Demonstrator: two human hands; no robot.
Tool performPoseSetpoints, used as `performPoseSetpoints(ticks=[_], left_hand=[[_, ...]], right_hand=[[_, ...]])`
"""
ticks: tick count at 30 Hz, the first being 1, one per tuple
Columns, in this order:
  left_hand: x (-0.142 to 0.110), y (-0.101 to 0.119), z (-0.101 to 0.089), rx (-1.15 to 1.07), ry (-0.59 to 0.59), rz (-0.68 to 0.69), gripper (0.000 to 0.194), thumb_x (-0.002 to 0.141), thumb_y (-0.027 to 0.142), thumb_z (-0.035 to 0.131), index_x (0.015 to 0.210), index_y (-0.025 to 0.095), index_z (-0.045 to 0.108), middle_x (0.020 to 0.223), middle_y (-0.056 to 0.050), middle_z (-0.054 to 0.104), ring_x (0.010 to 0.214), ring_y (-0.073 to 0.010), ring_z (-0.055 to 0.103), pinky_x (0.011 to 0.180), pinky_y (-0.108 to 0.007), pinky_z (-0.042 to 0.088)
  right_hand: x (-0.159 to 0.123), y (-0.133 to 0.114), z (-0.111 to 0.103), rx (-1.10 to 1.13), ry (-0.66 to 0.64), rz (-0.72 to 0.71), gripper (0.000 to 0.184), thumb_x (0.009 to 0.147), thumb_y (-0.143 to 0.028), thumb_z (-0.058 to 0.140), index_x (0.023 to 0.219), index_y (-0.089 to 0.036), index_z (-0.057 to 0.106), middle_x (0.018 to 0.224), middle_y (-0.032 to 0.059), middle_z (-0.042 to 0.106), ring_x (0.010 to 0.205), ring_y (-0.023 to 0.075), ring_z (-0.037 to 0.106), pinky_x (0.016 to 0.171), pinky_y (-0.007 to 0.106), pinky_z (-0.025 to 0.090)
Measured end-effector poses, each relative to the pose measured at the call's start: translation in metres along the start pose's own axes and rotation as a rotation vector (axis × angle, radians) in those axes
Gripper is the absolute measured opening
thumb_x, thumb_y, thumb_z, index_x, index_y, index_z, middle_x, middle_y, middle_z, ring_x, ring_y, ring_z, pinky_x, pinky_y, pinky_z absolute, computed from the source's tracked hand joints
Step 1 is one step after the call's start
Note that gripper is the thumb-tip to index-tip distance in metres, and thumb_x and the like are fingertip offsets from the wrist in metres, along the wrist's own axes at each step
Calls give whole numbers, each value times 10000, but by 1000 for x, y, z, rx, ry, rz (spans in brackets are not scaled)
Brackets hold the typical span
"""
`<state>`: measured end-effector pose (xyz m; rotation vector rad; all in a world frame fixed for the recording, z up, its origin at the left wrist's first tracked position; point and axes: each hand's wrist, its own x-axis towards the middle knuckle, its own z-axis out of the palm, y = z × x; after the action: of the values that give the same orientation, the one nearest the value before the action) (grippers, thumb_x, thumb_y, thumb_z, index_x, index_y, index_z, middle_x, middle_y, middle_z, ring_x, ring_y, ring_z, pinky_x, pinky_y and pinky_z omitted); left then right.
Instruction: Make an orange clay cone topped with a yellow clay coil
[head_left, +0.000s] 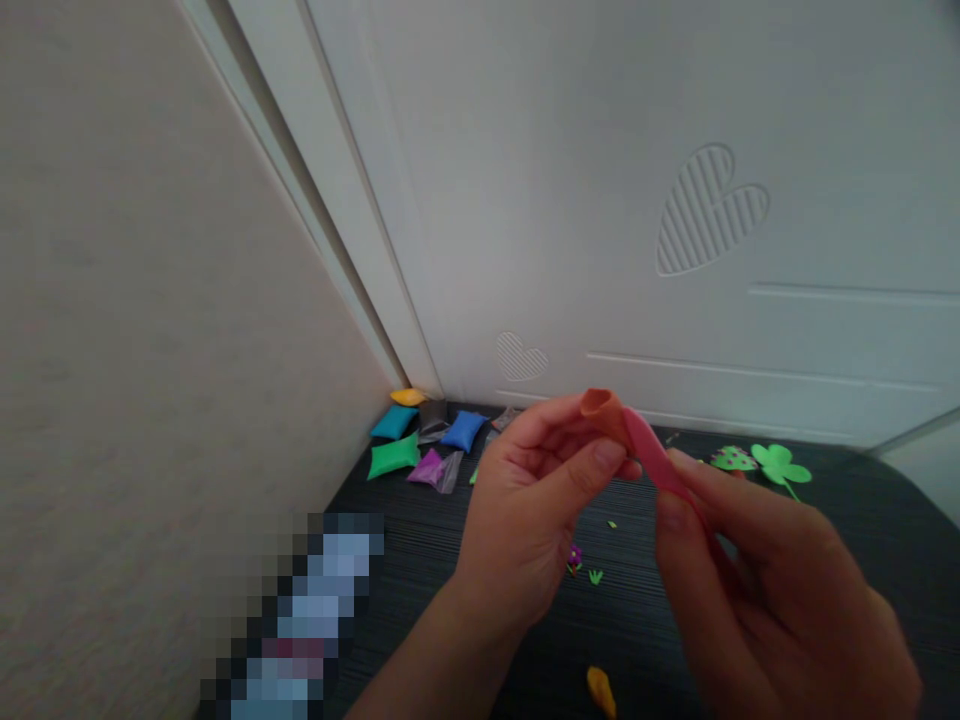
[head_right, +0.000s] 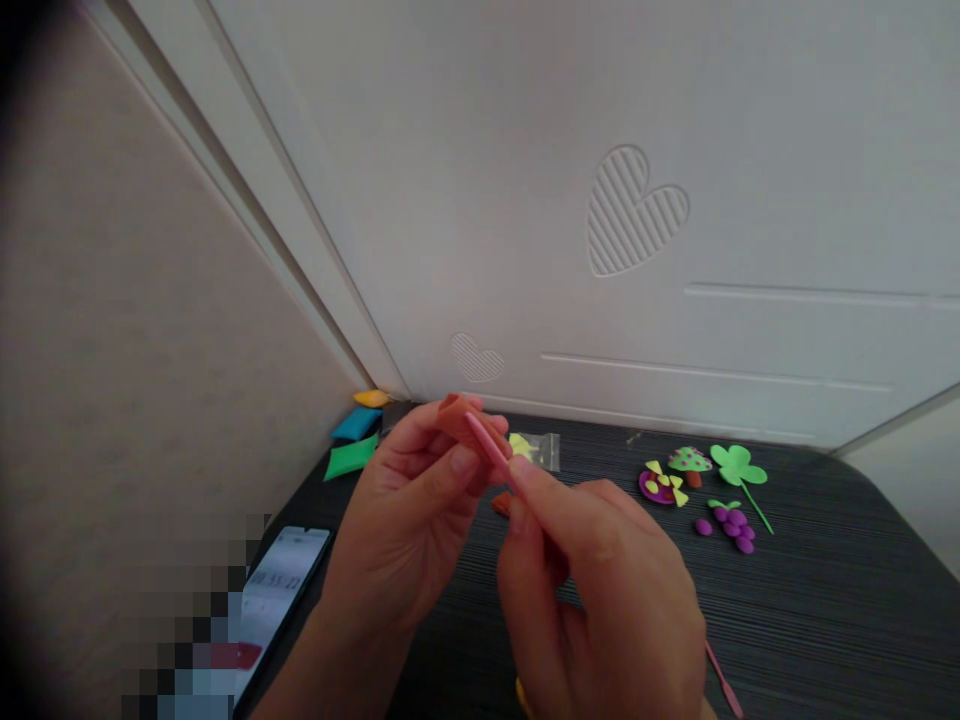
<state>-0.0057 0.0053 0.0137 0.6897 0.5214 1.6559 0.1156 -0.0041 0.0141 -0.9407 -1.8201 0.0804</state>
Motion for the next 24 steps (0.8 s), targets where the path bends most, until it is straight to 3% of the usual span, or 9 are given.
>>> performPoseSetpoints(ticks=[2,6,10,19,22,24], left_hand=[[0,0,0,-3,8,-4,188,727,106,706,862,236,725,830,24,741,716,-68,665,680,-142,541],[0,0,0,-19,-3,2,203,723,102,707,871,241,724,832,23,741,736,-73,667,686,-146,543],[0,0,0,-14,-19,26,213,743,89,687,884,246,719,833,35,740,736,-54,659,682,-128,538],[0,-2,1,54,26,64,224,738,88,692,883,256,720,849,38,738,758,-66,670,721,-143,540],[2,-3,1,25,45,66,221,726,81,698,878,240,716,842,32,736,774,-75,669,719,-154,547],[3,-2,0,-26,47,38,215,722,92,703,896,218,702,825,21,731,745,-79,665,688,-158,552]], right_hand=[[-1,1,0,-1,2,-2,289,794,-122,585,1056,-242,600,754,-45,698,580,88,589,585,224,492],[-9,-4,3,80,89,136,331,776,-136,617,1078,-270,629,935,-30,708,767,118,643,744,264,500],[-14,-11,3,140,142,253,344,772,-137,637,1082,-285,636,953,-32,707,801,137,651,780,301,494],[0,0,0,9,5,43,267,802,-128,578,1045,-236,611,734,-39,692,569,90,581,538,226,471],[-2,1,3,36,17,65,267,795,-143,587,1039,-244,627,774,-26,702,619,109,618,571,242,492],[-5,0,4,101,89,158,276,785,-170,610,1044,-260,640,888,-13,712,675,124,638,635,266,512]])
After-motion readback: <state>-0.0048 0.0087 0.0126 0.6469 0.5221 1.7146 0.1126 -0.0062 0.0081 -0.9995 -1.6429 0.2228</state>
